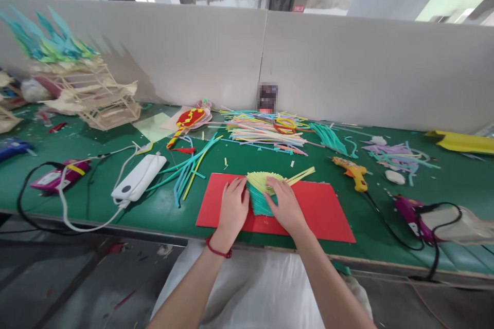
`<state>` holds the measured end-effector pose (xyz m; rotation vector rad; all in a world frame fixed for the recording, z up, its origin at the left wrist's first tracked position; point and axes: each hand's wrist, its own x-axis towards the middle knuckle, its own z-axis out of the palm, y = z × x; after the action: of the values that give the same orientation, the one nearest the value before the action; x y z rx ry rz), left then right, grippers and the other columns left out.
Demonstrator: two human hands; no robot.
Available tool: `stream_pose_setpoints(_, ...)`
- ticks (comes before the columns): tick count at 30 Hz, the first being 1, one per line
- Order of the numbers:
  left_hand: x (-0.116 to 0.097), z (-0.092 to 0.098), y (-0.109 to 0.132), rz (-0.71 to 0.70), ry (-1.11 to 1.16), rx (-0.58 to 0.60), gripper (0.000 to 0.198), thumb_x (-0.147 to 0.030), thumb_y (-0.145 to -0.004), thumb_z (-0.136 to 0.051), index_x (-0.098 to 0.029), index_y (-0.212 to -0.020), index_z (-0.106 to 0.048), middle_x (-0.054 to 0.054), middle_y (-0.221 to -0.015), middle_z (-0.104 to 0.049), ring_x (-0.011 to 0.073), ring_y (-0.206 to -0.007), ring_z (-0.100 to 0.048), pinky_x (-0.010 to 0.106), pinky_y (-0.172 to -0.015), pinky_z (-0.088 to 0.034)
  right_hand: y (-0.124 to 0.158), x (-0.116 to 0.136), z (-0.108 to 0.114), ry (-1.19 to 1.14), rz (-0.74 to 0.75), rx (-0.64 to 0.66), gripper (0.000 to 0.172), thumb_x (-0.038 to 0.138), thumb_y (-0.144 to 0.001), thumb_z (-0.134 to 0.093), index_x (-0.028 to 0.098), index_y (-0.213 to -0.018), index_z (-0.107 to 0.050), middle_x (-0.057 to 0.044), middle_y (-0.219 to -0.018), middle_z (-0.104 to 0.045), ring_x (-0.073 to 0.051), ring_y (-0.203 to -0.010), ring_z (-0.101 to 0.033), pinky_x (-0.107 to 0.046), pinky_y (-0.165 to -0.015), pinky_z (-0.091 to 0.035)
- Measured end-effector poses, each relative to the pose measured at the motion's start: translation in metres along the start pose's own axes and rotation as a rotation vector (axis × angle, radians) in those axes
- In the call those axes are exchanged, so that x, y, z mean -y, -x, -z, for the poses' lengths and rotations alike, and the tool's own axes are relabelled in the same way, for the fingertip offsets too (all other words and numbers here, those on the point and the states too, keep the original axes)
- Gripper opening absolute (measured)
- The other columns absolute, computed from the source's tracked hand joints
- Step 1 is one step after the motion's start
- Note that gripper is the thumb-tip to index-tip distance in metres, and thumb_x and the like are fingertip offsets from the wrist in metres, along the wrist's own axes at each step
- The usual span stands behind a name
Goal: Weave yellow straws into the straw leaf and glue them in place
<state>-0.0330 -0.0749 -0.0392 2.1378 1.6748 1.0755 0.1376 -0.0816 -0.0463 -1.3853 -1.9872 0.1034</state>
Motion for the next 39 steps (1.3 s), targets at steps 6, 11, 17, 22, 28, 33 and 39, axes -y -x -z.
stream_pose_setpoints(6,-0.0057,-0.003,0.0032,0.0,-0.088,0.016,0.035,-0.017,-0.09,-0.046,-0.016,-0.122,-0.059,0.012,-0.128,-0.061,0.0289,-0.124,-0.051,0.051,-0.106,-0.038,0.0005,-0.0002,-0.0006,0.024,0.001,0.009,0.024,0.028,-0.094,-0.043,0.021,-0.112,-0.058,-0.011,-0.122,-0.065,-0.024,-0.117,-0.058,-0.049,-0.106,-0.038)
stream_pose_setpoints(11,-0.006,-0.0066,0.0049,0.006,-0.14,0.02,0.036,-0.019,-0.09,-0.046,-0.015,-0.123,-0.058,0.014,-0.131,-0.058,0.0304,-0.127,-0.049,0.053,-0.106,-0.037,0.0005,-0.0004,-0.0004,0.033,-0.002,0.012,0.026,0.029,-0.094,-0.043,0.021,-0.112,-0.058,-0.011,-0.121,-0.065,-0.024,-0.116,-0.058,-0.049,-0.106,-0.038)
stream_pose_setpoints(17,-0.0054,-0.0066,0.0045,-0.001,-0.18,-0.004,0.035,-0.02,-0.09,-0.047,-0.015,-0.123,-0.058,0.015,-0.134,-0.055,0.031,-0.127,-0.048,0.051,-0.105,-0.04,0.0006,0.0015,0.0008,0.032,-0.005,0.014,0.028,0.03,-0.094,-0.042,0.022,-0.114,-0.059,-0.011,-0.123,-0.065,-0.024,-0.118,-0.057,-0.049,-0.107,-0.037)
stream_pose_setpoints(22,-0.0067,-0.0068,0.0052,0.001,-0.207,-0.018,0.037,-0.019,-0.088,-0.048,-0.01,-0.123,-0.058,0.02,-0.138,-0.051,0.0332,-0.131,-0.044,0.052,-0.106,-0.038,0.0005,0.0017,0.0009,0.034,-0.012,0.018,0.027,0.03,-0.095,-0.042,0.021,-0.114,-0.059,-0.011,-0.122,-0.065,-0.024,-0.117,-0.058,-0.049,-0.106,-0.037)
stream_pose_setpoints(28,-0.0057,-0.0082,0.0059,0.004,-0.221,-0.014,0.037,-0.019,-0.088,-0.048,-0.007,-0.122,-0.058,0.021,-0.137,-0.052,0.0349,-0.131,-0.044,0.053,-0.107,-0.037,0.0006,0.0009,0.0003,0.039,-0.012,0.03,0.027,0.03,-0.095,-0.042,0.019,-0.114,-0.058,-0.011,-0.124,-0.064,-0.025,-0.118,-0.058,-0.05,-0.106,-0.038)
stream_pose_setpoints(33,-0.0057,-0.0079,0.0064,-0.007,-0.224,-0.013,0.038,-0.02,-0.088,-0.048,-0.01,-0.124,-0.056,0.019,-0.136,-0.053,0.0333,-0.13,-0.045,0.053,-0.105,-0.038,0.0008,0.0002,-0.0003,0.042,-0.011,0.03,0.028,0.031,-0.094,-0.042,0.02,-0.115,-0.058,-0.011,-0.123,-0.065,-0.025,-0.117,-0.058,-0.05,-0.105,-0.038)
stream_pose_setpoints(39,-0.0077,-0.009,0.0073,-0.012,-0.238,-0.023,0.038,-0.018,-0.088,-0.046,-0.01,-0.123,-0.057,0.019,-0.137,-0.053,0.0334,-0.132,-0.043,0.052,-0.105,-0.039,0.0014,-0.0007,-0.0008,0.048,-0.008,0.025,0.03,0.031,-0.095,-0.041,0.02,-0.116,-0.059,-0.011,-0.123,-0.065,-0.025,-0.117,-0.058,-0.05,-0.106,-0.038)
